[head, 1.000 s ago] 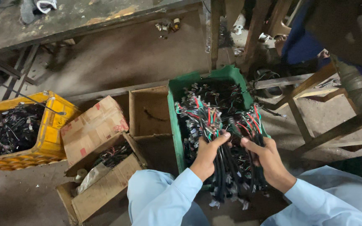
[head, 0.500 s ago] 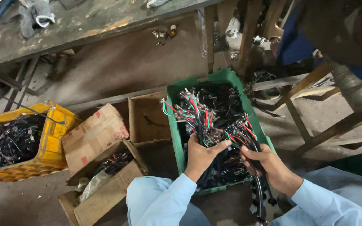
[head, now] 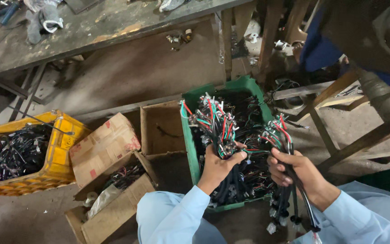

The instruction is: The person sits on the floor in front of a green crate filled with wire harnesses and gathers handfuls of the cables, aligning and bunching them together in their hands. They repeatedly pull cables from the crate and add them to the bundle being held.

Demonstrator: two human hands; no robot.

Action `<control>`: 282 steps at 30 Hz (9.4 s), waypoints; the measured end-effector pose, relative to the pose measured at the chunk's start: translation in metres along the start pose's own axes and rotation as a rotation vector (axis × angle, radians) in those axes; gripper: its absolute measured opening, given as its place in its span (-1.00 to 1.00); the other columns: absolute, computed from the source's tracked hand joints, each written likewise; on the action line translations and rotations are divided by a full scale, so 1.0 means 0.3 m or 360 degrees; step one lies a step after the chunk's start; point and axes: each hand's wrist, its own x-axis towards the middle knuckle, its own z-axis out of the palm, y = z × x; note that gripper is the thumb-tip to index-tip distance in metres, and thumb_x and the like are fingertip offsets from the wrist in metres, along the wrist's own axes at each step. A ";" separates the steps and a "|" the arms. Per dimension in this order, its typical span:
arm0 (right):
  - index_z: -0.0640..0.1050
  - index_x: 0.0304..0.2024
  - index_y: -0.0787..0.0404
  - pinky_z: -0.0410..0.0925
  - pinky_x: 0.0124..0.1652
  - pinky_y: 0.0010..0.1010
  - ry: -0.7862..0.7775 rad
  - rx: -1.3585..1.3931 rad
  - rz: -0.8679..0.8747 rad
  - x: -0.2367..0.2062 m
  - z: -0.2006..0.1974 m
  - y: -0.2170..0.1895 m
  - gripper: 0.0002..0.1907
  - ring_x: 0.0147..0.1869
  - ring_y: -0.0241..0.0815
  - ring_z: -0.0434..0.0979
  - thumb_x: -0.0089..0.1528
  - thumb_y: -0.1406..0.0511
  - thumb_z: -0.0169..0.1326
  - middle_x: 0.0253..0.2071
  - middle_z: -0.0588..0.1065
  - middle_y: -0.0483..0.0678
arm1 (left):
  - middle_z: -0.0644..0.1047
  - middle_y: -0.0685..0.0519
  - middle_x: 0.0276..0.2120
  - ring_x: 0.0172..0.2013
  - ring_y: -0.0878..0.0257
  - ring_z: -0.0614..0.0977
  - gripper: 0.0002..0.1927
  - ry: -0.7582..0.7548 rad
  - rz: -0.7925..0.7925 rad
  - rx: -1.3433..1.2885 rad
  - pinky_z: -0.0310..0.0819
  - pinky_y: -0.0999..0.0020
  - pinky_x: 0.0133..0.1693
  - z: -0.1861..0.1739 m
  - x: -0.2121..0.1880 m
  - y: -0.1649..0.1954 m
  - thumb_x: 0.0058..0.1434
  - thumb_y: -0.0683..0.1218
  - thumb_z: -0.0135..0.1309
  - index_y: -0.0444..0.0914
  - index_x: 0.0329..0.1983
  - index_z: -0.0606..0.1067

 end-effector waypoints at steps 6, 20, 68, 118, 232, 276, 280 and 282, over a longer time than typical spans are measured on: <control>0.40 -0.41 0.26 0.08 -0.65 -0.45 0.0063 -0.0069 -0.0005 -0.005 0.010 -0.009 -0.70 -0.71 -0.37 0.13 0.36 0.22 -0.04 -0.65 0.26 -0.20 | 0.62 0.05 -0.42 -0.47 0.35 0.60 -0.85 0.0002 -0.0052 -0.0053 0.49 0.44 -0.39 0.008 0.004 -0.024 0.13 -0.24 0.33 -0.36 -0.27 0.59; 0.39 -0.43 0.25 0.05 -0.66 -0.46 0.0117 -0.0039 0.0054 -0.002 -0.019 0.011 -0.70 -0.73 -0.39 0.12 0.35 0.21 -0.02 -0.66 0.23 -0.22 | 0.63 0.09 -0.35 -0.31 0.33 0.62 -0.75 -0.0189 0.0902 0.0911 0.51 0.36 -0.26 -0.033 -0.001 -0.008 0.14 -0.07 0.44 -0.27 -0.28 0.61; 0.40 -0.41 0.19 0.07 -0.62 -0.45 0.0119 0.0167 0.0143 -0.002 0.023 0.042 -0.68 -0.68 -0.35 0.16 0.36 0.14 -0.07 -0.62 0.24 -0.23 | 0.71 0.06 -0.40 -0.39 0.34 0.73 -0.63 0.0203 0.0332 0.0774 0.61 0.36 -0.25 0.042 -0.025 0.058 -0.03 -0.01 0.53 -0.32 -0.30 0.66; 0.25 -0.55 0.15 -0.05 -0.71 -0.43 0.0257 -0.0448 -0.0271 0.015 -0.008 0.056 -0.54 -0.74 -0.39 0.05 0.36 0.14 0.08 -0.73 0.12 -0.24 | 0.57 -0.02 -0.34 -0.44 0.19 0.63 -0.72 0.0175 -0.0805 -0.1093 0.57 0.25 -0.38 -0.046 0.031 -0.028 0.21 0.01 0.19 -0.26 -0.16 0.46; 0.37 -0.47 0.21 0.00 -0.67 -0.40 0.0496 -0.0786 -0.0243 0.047 0.076 0.102 -0.68 -0.71 -0.35 0.10 0.26 0.21 0.17 -0.71 0.16 -0.20 | 0.57 0.04 -0.46 -0.45 0.21 0.64 -0.77 -0.0048 -0.0885 -0.1382 0.60 0.33 -0.39 -0.123 0.007 -0.090 0.04 -0.11 0.23 -0.26 -0.22 0.61; 0.49 -0.30 0.24 0.13 -0.56 -0.53 0.1071 -0.0893 -0.1085 0.036 0.001 -0.066 -0.80 -0.55 -0.41 0.29 0.34 0.26 0.17 -0.52 0.37 -0.21 | 0.53 0.11 -0.48 -0.54 0.35 0.55 -0.77 -0.0504 -0.0658 -0.0412 0.45 0.42 -0.47 -0.061 -0.045 -0.053 0.03 -0.20 0.35 -0.28 -0.30 0.53; 0.49 -0.28 0.25 0.12 -0.57 -0.49 0.0923 -0.0829 -0.0810 0.003 -0.006 -0.074 -0.83 -0.57 -0.39 0.27 0.29 0.28 0.17 -0.54 0.36 -0.20 | 0.53 0.06 -0.51 -0.56 0.31 0.55 -0.79 -0.0154 -0.0433 -0.0641 0.46 0.39 -0.47 -0.076 -0.048 -0.048 0.09 -0.19 0.34 -0.31 -0.29 0.52; 0.52 -0.29 0.28 0.12 -0.58 -0.47 0.0845 -0.0839 -0.0636 -0.027 0.003 -0.052 -0.85 -0.58 -0.37 0.27 0.27 0.29 0.14 -0.57 0.35 -0.18 | 0.51 0.08 -0.52 -0.57 0.33 0.52 -0.79 -0.0022 -0.0576 -0.0936 0.49 0.37 -0.46 -0.096 -0.042 -0.036 0.12 -0.18 0.33 -0.30 -0.27 0.52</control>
